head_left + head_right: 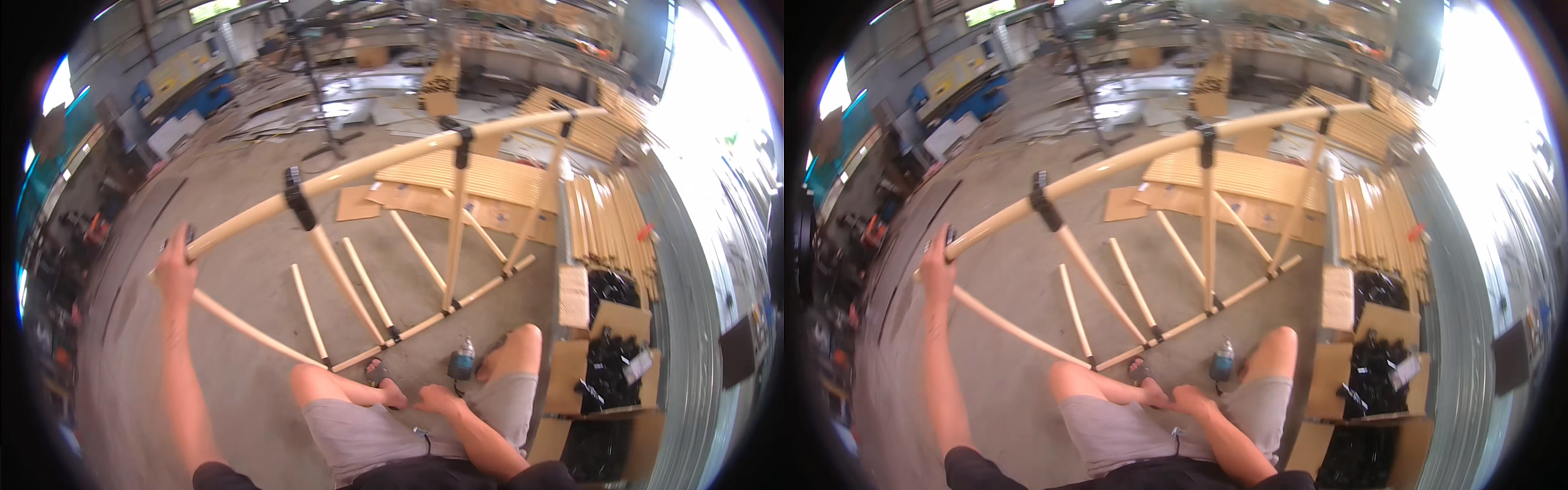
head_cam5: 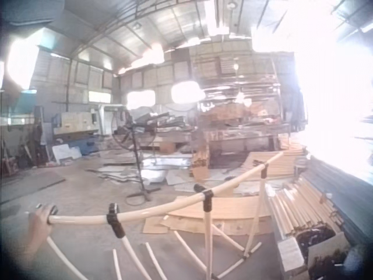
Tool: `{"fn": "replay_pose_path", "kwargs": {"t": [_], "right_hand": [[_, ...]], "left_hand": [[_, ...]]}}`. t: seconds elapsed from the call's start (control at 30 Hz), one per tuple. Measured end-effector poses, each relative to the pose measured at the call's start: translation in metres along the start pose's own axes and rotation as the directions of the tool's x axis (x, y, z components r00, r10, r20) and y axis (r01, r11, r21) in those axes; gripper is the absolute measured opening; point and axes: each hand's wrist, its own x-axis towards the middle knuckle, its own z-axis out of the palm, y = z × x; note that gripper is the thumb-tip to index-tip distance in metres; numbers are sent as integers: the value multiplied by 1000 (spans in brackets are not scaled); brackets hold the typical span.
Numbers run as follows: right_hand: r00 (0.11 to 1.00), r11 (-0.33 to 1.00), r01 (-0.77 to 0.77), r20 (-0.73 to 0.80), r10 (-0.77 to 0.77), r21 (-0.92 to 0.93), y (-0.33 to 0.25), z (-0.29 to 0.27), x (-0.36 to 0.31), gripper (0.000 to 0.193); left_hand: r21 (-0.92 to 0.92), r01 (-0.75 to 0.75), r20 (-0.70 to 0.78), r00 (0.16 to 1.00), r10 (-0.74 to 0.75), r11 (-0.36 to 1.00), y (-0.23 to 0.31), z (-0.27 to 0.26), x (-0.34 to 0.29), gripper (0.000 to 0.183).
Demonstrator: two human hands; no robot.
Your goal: The person assembles a wooden framework by inserting wooden poles into black plastic connectors and securing them using a power drill and screws.
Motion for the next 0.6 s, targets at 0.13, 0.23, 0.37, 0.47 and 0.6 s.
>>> {"fn": "replay_pose_path", "kwargs": {"t": [0.13, 0.23, 0.37, 0.47, 0.6], "right_hand": [[997, 1000, 3, -82, -4, -14, 7, 1, 2, 46], [995, 1000, 2, -101, -1, 3, 5, -4, -2, 44], [994, 999, -43, -100, 42, -8, 11, 1, 3, 44], [991, 999, -46, -128, 49, 25, 18, 10, 7, 43], [981, 998, -18, -191, 28, 54, 10, 1, 1, 40]], "left_hand": [[31, -78, -129, 988, 82, 996, -2, -7, -11, 59], [28, -75, -169, 983, 79, 997, -12, -7, -25, 60], [0, -92, -178, 980, 91, 996, -15, -6, -25, 61], [4, -105, -171, 980, 104, 994, -11, -5, -25, 60], [8, -101, -175, 979, 101, 995, -16, -5, -26, 60]]}}
